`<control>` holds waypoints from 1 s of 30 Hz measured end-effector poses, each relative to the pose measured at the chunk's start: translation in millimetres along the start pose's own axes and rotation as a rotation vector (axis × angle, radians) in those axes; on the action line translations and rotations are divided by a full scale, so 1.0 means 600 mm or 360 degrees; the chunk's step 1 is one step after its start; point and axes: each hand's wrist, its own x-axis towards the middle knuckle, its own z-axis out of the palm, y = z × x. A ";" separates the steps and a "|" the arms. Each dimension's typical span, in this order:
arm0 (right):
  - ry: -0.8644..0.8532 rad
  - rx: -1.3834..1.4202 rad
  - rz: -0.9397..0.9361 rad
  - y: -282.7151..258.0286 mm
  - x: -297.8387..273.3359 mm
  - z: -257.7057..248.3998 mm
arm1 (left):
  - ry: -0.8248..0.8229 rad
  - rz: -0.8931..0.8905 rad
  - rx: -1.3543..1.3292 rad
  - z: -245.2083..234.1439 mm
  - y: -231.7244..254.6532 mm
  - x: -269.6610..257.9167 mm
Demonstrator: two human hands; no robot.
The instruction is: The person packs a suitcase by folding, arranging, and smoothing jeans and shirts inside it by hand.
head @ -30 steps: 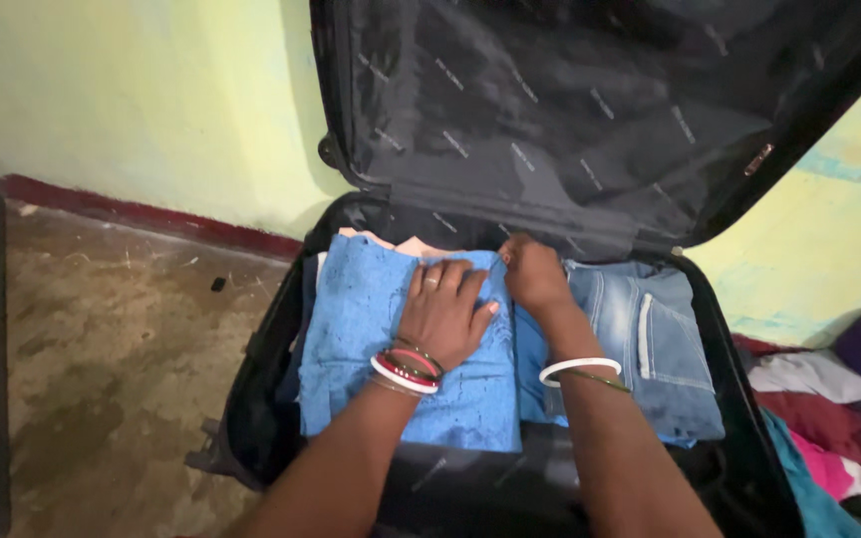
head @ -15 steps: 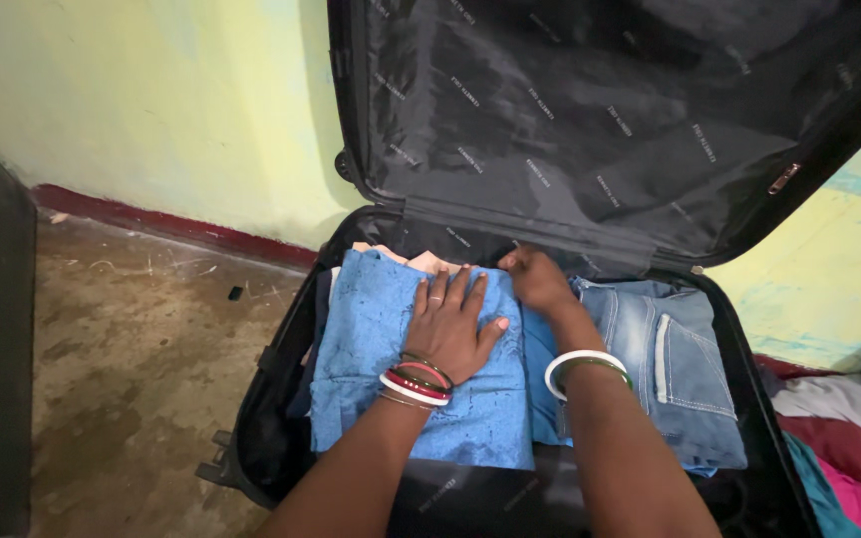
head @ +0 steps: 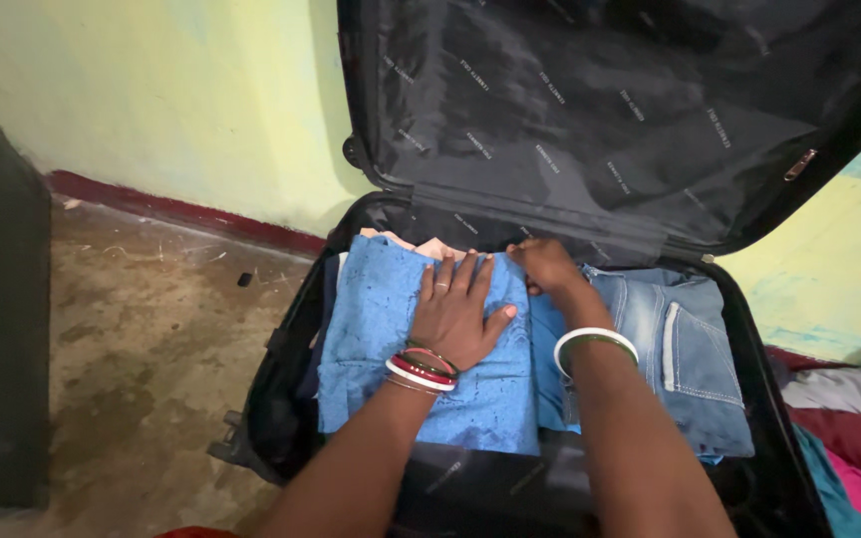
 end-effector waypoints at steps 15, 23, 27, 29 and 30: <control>0.0438 -0.0484 -0.0354 0.066 0.055 0.038 | 0.0046 -0.0003 0.0012 -0.002 -0.002 -0.001; 0.0796 -0.0830 -0.0828 -0.030 -0.067 0.060 | 0.0156 -0.0003 -0.0006 0.031 -0.031 -0.003; 0.0668 -0.0977 -0.0720 -0.092 -0.186 0.089 | 0.0123 0.0072 0.0347 0.014 -0.072 0.030; 0.0467 -0.0961 -0.0661 -0.097 -0.225 0.107 | -0.0303 -0.0214 0.0172 -0.021 -0.103 0.031; 0.0464 -0.0955 -0.0662 -0.093 -0.241 0.115 | -0.0306 -0.0217 0.0177 -0.040 -0.119 0.028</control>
